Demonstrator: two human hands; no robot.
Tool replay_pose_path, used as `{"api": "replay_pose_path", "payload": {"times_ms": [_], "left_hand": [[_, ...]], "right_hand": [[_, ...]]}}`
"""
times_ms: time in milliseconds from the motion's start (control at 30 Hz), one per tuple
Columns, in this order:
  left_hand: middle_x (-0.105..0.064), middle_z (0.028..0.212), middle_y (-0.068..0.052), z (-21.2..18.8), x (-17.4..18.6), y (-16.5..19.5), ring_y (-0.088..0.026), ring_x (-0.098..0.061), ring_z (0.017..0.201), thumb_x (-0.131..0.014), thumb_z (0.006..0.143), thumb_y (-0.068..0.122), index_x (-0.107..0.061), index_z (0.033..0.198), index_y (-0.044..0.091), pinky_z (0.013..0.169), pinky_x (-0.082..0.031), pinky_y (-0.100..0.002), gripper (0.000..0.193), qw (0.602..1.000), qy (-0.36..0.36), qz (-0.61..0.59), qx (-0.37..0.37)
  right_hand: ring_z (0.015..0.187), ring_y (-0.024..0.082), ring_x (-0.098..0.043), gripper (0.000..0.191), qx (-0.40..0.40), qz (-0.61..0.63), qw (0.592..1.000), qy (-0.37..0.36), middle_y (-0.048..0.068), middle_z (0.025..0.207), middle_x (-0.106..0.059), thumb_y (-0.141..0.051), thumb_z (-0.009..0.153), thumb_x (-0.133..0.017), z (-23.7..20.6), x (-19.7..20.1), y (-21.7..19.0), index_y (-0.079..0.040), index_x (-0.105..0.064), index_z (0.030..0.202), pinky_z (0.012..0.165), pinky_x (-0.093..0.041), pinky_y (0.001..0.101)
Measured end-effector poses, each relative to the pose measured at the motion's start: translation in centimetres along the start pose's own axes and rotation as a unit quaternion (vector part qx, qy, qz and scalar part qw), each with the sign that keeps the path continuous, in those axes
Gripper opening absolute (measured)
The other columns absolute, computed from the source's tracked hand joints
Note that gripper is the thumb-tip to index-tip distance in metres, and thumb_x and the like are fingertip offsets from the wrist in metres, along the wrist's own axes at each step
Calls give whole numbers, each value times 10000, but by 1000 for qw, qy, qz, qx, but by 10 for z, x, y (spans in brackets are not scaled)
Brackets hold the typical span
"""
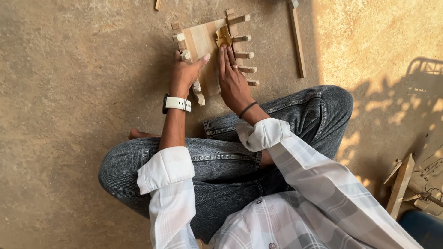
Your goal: The person sits cross-legged on the floor and sands a small wooden rack with a sanding block. They hold the rack with one hand and rub the sanding block over the flat surfaces and the pegs, then flip the rack to sand the underside.
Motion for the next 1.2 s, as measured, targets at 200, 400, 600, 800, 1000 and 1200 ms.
{"api": "replay_pose_path", "payload": {"times_ms": [200, 400, 600, 800, 1000, 1200], "left_hand": [[-724, 1248, -208, 1, 2, -5, -277, -733, 1082, -847, 756, 451, -358, 1488, -75, 937, -572, -334, 1026, 999, 5, 14, 37], [-692, 1309, -222, 10, -2, -16, -271, -693, 1207, -851, 760, 514, -213, 1529, -112, 1044, -516, -322, 1179, 999, -12, 32, 31], [-555, 1385, -294, 21, -2, -27, -327, -587, 1271, -915, 771, 529, -165, 1516, -126, 1060, -474, -345, 1243, 997, 20, 75, -6], [-559, 1353, -320, 15, 0, -22, -321, -643, 1203, -847, 824, 498, -93, 1559, -109, 1030, -509, -334, 1216, 994, 5, 99, 45], [-759, 1308, -210, 8, -3, -15, -249, -742, 1151, -828, 824, 390, -434, 1501, -84, 1029, -540, -309, 916, 999, -35, 14, 6], [-685, 1243, -206, -2, 5, 1, -265, -721, 1084, -820, 810, 193, -268, 1507, -88, 976, -552, -333, 932, 999, -14, 9, 29]], "right_hand": [[1587, 422, -138, 858, 14, -18, 1000, 11, 331, 1678, -159, 175, 830, -452, 35, 0, 4, 150, -74, 1600, 1302, -303, 429], [1585, 418, -145, 937, -13, -8, 999, -28, 318, 1677, -130, 227, 726, -429, 16, -2, -5, 138, -68, 1586, 1298, -305, 392], [1598, 396, -137, 936, 29, 40, 998, -34, 286, 1705, -113, 235, 764, -427, -2, -4, -10, 120, -46, 1611, 1274, -343, 388], [1597, 372, -114, 955, 51, -15, 998, -28, 290, 1705, -100, 242, 732, -410, 32, -10, 0, 141, -40, 1606, 1287, -369, 367], [1588, 356, -114, 959, 83, -42, 993, -78, 271, 1690, -110, 202, 709, -438, -10, -1, -9, 137, -59, 1588, 1255, -398, 397], [1610, 342, -157, 864, 90, 47, 994, -34, 241, 1722, -154, 180, 856, -452, 33, 1, -1, 117, -70, 1628, 1234, -426, 367]]}}
Point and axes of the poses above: each hand's wrist, its own z-axis towards the middle knuckle, its own x-axis out of the back of the hand, y = z × x, the point moved 5 cm from there along z, towards the middle knuckle
